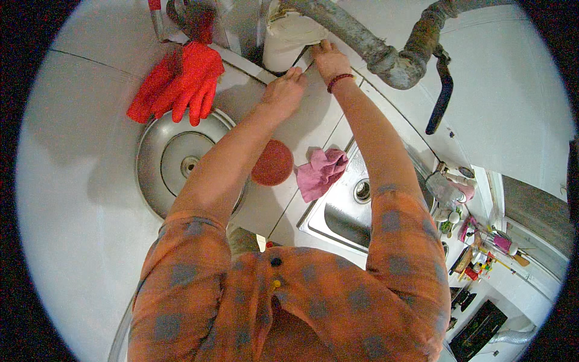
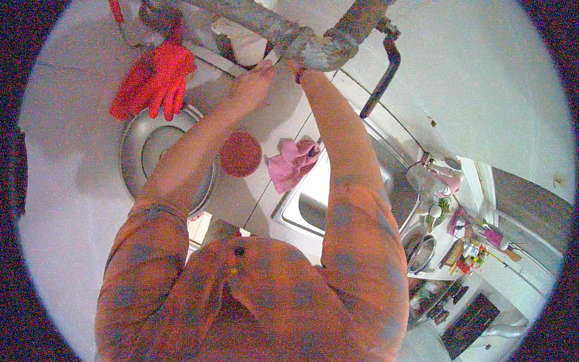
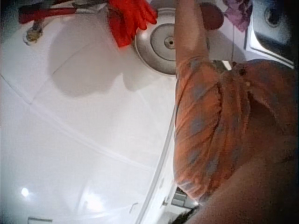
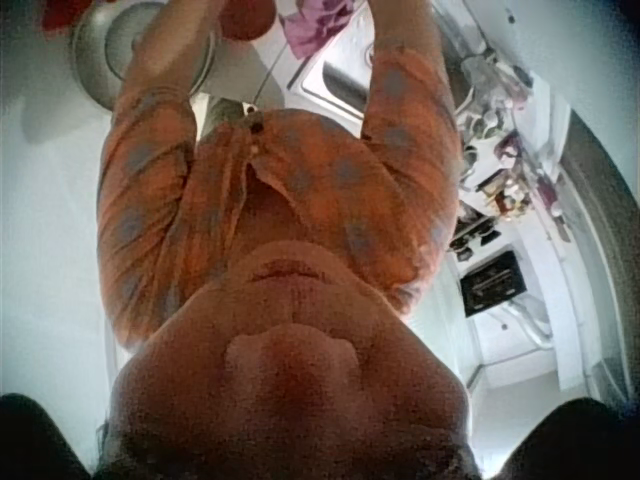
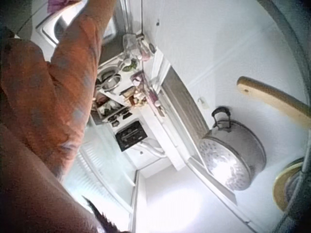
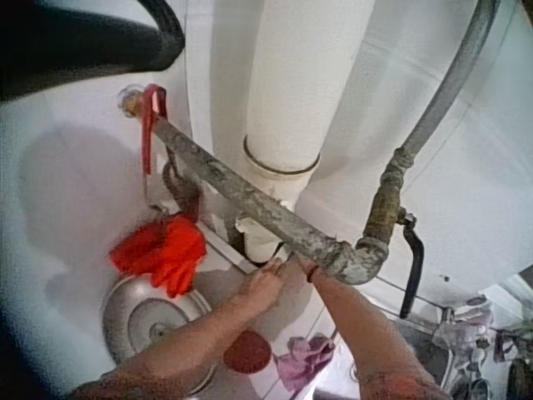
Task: The person wipes the area around the water pipes with a cloth, applies material to the pipe joints by hand, and then washes their hands in the sink.
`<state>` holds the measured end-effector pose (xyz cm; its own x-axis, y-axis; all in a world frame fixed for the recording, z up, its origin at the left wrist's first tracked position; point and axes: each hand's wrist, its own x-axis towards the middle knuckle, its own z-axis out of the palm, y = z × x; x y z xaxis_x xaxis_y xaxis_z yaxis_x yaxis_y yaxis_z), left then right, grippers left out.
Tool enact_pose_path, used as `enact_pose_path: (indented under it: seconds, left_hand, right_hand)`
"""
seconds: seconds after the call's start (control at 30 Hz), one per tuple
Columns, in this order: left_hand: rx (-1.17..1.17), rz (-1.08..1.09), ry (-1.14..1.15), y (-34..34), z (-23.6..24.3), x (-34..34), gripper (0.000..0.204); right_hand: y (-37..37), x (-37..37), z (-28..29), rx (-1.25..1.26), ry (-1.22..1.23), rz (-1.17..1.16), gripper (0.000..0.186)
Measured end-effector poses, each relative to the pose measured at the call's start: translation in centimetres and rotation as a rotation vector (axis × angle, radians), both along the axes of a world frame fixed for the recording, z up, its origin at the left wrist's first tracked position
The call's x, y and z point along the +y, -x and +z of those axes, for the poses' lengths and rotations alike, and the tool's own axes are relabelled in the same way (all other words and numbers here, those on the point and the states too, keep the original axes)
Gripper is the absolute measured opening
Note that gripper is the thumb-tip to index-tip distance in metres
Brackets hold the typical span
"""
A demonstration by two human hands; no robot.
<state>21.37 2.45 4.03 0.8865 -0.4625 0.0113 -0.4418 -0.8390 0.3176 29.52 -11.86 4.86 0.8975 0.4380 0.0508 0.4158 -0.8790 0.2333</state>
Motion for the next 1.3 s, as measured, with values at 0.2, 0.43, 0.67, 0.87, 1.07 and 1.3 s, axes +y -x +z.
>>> enact_pose_path:
  seconds: [0.2,0.43,0.67,0.87,1.07,1.3]
  left_hand:
    - [0.035,-0.013,0.017,0.1,1.0,-0.7,0.038]
    - [0.052,0.034,0.012,-0.4,-1.4,-0.6,0.047]
    - [-0.125,-0.031,-0.045,-0.8,-3.9,0.1,0.043]
    - [0.134,-0.013,0.057,-1.1,-0.7,-0.2,0.05]
    - [-0.129,-0.052,0.037,-0.2,-1.3,0.2,0.037]
    - [-0.071,-0.004,0.079,-0.9,-2.4,-0.7,0.035]
  right_hand:
    - [-0.5,-4.8,-6.5,-0.153,-0.126,-0.048,0.026]
    - [-1.4,-2.0,-2.0,-0.065,-0.117,-0.137,0.023]
    - [-1.9,-2.2,-3.4,-0.021,0.021,0.044,0.022]
    - [-2.2,-7.5,-7.5,-0.469,0.673,0.218,0.025]
    - [0.1,-2.4,-1.7,-0.153,-0.155,0.031,0.035]
    - [-0.8,-5.8,-7.5,0.092,-0.189,-0.299,0.029]
